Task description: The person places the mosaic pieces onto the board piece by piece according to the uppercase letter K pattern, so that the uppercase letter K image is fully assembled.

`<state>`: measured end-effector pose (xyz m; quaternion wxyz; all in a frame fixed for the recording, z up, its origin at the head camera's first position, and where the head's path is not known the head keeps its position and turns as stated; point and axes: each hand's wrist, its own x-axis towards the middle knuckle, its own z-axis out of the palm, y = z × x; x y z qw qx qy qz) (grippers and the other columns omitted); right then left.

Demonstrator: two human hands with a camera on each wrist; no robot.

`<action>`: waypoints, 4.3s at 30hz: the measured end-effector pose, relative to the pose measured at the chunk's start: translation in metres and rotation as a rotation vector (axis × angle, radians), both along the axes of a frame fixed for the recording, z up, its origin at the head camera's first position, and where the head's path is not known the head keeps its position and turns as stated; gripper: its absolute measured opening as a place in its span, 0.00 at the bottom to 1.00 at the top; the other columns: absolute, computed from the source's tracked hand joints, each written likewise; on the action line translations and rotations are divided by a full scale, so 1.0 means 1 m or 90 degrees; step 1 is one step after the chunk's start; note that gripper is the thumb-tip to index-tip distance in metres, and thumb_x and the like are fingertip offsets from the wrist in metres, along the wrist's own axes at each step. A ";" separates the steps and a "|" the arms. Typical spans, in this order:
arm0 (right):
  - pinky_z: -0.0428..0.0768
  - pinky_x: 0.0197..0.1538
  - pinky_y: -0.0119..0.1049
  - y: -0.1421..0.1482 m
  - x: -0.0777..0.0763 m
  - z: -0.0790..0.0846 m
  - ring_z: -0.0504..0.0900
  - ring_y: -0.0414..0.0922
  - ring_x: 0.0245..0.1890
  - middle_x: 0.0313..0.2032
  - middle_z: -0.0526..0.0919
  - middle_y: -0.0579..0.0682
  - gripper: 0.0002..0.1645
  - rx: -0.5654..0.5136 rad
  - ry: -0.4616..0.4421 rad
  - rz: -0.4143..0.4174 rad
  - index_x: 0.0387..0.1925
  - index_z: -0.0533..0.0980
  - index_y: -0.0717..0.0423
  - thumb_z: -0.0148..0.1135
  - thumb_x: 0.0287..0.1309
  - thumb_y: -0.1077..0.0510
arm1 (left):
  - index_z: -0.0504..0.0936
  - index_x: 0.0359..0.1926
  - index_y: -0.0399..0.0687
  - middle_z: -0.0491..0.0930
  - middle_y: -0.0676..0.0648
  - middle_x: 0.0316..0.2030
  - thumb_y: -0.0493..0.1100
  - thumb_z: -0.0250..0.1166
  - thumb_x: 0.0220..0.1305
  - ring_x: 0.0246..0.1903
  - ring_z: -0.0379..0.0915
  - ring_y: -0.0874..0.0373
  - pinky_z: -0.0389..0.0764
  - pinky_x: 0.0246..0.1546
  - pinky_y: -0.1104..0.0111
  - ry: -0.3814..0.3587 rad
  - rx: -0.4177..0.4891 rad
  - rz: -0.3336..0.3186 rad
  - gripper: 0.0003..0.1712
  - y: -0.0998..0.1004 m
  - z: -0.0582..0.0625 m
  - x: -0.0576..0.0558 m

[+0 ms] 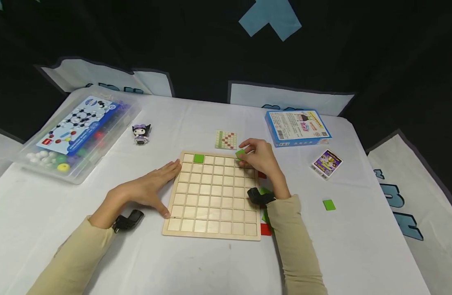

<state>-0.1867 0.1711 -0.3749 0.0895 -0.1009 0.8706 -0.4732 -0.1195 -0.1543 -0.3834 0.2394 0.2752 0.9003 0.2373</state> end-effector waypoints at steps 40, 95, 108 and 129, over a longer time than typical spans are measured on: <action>0.79 0.31 0.30 -0.109 0.014 -0.014 0.82 0.46 0.30 0.34 0.85 0.57 0.09 0.190 0.142 0.159 0.39 0.85 0.64 0.63 0.57 0.65 | 0.42 0.74 0.32 0.35 0.36 0.76 0.59 0.81 0.32 0.75 0.30 0.40 0.48 0.70 0.39 0.000 -0.033 -0.006 0.78 0.001 0.003 -0.002; 0.82 0.47 0.37 -0.074 0.012 0.007 0.83 0.48 0.41 0.42 0.85 0.58 0.25 0.173 0.022 0.217 0.52 0.77 0.64 0.69 0.54 0.56 | 0.43 0.73 0.28 0.37 0.33 0.75 0.56 0.82 0.29 0.74 0.31 0.36 0.46 0.67 0.34 0.005 0.004 0.008 0.79 0.003 0.000 -0.001; 0.77 0.35 0.34 0.027 0.015 0.019 0.79 0.44 0.31 0.33 0.84 0.55 0.19 0.221 -0.042 0.181 0.44 0.79 0.64 0.67 0.54 0.55 | 0.43 0.73 0.29 0.36 0.32 0.75 0.56 0.83 0.27 0.74 0.30 0.36 0.43 0.65 0.31 -0.003 0.028 0.015 0.80 0.003 -0.001 0.001; 0.67 0.28 0.32 0.059 0.035 -0.004 0.68 0.42 0.24 0.21 0.70 0.47 0.14 0.302 -0.097 0.142 0.23 0.73 0.58 0.74 0.41 0.62 | 0.40 0.74 0.31 0.32 0.34 0.75 0.56 0.81 0.31 0.74 0.26 0.37 0.38 0.68 0.34 -0.040 0.038 0.012 0.79 0.003 0.001 0.001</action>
